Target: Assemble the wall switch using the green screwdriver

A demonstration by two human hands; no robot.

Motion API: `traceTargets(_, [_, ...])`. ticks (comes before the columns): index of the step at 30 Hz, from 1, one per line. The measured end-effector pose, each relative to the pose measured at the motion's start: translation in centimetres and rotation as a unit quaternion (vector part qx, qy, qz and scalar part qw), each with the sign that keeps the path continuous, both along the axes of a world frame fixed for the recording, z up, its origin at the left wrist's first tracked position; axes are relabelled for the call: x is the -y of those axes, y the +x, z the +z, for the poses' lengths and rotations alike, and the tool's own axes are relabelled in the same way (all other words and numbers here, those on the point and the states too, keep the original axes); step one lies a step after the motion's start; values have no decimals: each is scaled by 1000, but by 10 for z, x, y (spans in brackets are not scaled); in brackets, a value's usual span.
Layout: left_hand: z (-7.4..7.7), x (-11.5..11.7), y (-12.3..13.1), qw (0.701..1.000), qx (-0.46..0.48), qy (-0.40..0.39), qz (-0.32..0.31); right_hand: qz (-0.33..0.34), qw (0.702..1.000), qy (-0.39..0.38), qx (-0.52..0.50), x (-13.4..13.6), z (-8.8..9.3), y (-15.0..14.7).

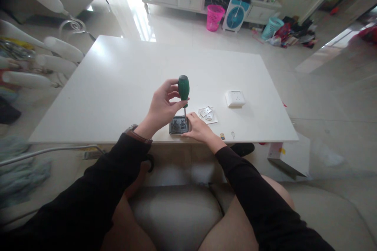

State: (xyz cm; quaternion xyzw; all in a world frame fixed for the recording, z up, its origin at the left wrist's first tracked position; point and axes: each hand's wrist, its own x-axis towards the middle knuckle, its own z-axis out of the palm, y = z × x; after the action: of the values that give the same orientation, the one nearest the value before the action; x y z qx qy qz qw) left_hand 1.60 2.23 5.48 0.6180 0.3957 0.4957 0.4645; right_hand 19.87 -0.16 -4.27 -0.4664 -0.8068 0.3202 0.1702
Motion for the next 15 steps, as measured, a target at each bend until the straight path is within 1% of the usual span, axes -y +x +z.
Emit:
traceTargets(6, [-2, 2, -2, 1000, -3, -12, -8, -22, 1000, -9, 4, 6, 0, -10])
traceTargets(15, [-7, 3, -3, 1000, -10, -15, -7, -27, 1000, -10, -1, 7, 1, -10])
